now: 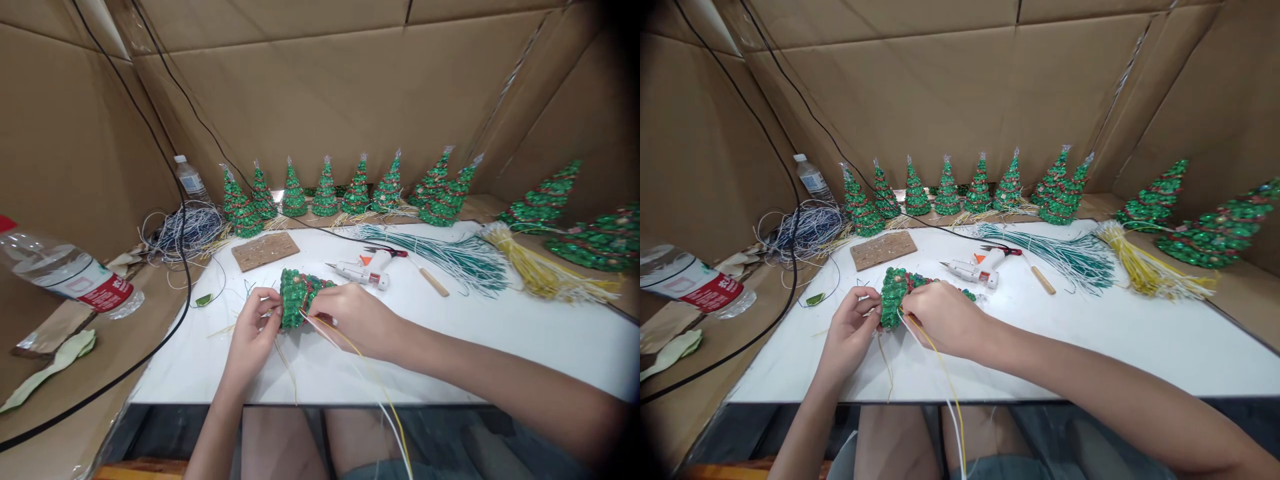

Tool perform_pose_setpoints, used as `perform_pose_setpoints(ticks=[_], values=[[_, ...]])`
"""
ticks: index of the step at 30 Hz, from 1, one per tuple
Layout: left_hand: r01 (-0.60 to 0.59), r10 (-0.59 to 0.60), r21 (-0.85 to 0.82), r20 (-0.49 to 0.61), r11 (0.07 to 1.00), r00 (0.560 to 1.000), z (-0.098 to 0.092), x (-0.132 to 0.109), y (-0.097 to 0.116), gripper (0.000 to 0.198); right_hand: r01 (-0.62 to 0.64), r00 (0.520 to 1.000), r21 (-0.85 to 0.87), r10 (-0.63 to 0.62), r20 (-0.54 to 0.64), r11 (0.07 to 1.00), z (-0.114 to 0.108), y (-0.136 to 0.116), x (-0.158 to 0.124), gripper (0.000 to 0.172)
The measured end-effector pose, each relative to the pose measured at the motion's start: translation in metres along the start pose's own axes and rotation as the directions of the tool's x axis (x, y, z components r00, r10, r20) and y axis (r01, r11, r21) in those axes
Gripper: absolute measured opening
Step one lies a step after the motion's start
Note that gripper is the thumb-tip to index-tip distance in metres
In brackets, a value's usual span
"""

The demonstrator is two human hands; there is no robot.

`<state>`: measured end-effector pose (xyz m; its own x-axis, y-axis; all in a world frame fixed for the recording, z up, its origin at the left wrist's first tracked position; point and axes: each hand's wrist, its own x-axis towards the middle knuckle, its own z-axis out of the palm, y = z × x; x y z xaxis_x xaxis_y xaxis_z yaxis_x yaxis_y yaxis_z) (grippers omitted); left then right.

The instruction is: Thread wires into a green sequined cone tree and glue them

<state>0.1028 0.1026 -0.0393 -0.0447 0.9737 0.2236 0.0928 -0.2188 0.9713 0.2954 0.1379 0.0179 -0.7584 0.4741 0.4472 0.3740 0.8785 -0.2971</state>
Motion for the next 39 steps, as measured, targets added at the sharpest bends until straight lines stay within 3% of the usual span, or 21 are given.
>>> perform_pose_setpoints(ticks=[10,14,17,20,22,32,39], values=[[-0.029,0.028,0.041,0.031,0.999,0.999,-0.001,-0.001,0.001,0.007,-0.005,1.000,-0.013,0.005,0.008,1.000,0.007,0.007,0.005,0.009],[-0.023,0.021,0.032,0.039,0.999,0.999,0.000,-0.001,0.002,0.009,-0.008,0.999,-0.027,0.007,-0.046,1.000,0.006,0.004,0.001,0.006],[-0.025,0.023,0.046,0.031,0.999,0.999,0.000,-0.002,0.003,0.009,0.070,0.996,-0.015,-0.071,-0.061,0.997,0.005,0.001,-0.002,0.018],[-0.031,0.029,0.061,0.027,0.998,0.999,0.001,-0.002,0.003,0.008,0.195,0.976,-0.021,-0.196,-0.090,0.981,0.005,0.001,-0.005,0.003],[-0.028,0.027,0.053,0.024,0.998,0.999,0.001,-0.002,0.003,0.009,0.223,0.965,0.013,-0.219,-0.141,0.975,0.006,0.002,-0.005,0.012],[0.004,-0.005,0.004,0.070,1.000,0.998,0.000,-0.002,0.003,0.010,0.211,0.955,0.154,-0.169,-0.245,0.965,0.017,0.016,-0.007,0.012],[-0.028,0.025,0.053,0.052,0.998,0.998,0.001,-0.002,0.003,0.011,0.199,0.936,0.143,-0.145,-0.321,0.969,0.012,0.003,-0.014,0.013]])
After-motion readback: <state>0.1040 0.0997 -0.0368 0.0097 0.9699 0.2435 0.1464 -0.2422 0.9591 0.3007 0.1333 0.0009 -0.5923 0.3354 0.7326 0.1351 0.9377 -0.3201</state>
